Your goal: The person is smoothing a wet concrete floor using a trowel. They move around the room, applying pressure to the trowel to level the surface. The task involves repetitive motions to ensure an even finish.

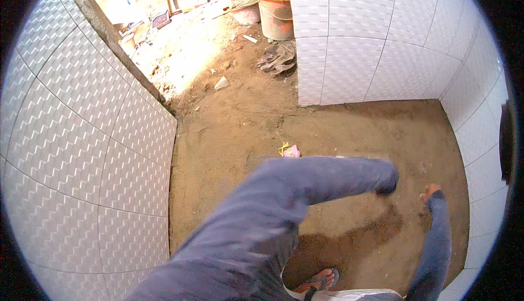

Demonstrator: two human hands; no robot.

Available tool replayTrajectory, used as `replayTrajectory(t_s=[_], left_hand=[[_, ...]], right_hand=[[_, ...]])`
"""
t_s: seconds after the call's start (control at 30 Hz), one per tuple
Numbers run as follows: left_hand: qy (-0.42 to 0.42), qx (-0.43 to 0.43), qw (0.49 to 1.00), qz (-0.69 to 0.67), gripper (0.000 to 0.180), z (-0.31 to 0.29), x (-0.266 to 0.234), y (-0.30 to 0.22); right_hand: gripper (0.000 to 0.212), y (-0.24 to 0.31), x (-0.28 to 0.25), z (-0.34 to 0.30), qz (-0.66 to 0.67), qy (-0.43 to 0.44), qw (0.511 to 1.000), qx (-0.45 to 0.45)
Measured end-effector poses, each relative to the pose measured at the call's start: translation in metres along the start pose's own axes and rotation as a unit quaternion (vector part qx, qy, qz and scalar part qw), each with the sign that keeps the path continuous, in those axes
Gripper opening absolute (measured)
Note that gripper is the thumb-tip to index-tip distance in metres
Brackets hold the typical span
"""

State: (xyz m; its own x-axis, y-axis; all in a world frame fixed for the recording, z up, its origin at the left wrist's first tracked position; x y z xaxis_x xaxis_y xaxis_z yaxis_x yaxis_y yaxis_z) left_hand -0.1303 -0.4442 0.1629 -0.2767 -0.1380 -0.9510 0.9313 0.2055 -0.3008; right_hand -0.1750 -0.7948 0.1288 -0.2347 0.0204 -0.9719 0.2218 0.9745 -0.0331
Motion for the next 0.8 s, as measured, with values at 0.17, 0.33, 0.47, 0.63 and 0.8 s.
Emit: replayTrajectory(t_s=[0.17,0.33,0.47,0.63,0.8], left_hand=[[-0.024,-0.404,0.912,0.072,0.024,0.010,-0.029,0.115],[0.385,-0.531,0.752,-0.065,0.030,-0.009,0.018,0.159],[0.364,-0.560,0.742,-0.066,0.028,-0.068,0.052,0.253],[0.062,-0.333,0.939,0.057,0.035,-0.031,0.014,0.222],[0.066,-0.448,0.892,-0.018,0.037,-0.075,-0.013,0.201]], right_hand=[[0.029,0.014,0.013,-0.009,0.066,-0.149,0.985,0.062],[0.059,0.032,0.133,-0.096,-0.149,0.199,0.968,0.019],[0.061,0.108,0.182,-0.076,-0.066,0.255,0.964,-0.020],[0.065,0.048,0.183,-0.017,-0.072,0.194,0.978,0.027],[0.064,0.053,0.188,0.027,-0.070,0.195,0.978,0.010]])
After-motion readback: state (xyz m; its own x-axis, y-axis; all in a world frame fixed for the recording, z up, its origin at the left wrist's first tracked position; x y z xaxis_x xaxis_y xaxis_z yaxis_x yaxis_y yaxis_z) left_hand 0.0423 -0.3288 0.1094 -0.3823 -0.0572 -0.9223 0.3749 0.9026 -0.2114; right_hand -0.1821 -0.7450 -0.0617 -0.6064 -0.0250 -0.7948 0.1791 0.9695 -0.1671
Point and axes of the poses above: each hand's wrist, its own z-axis towards the middle knuckle, its own x-axis out of the palm, y = z × x, the point moved 2 cm from there along z, towards the middle knuckle, and after that the axes turned 5 degrees about z, right-handed, at the moved point
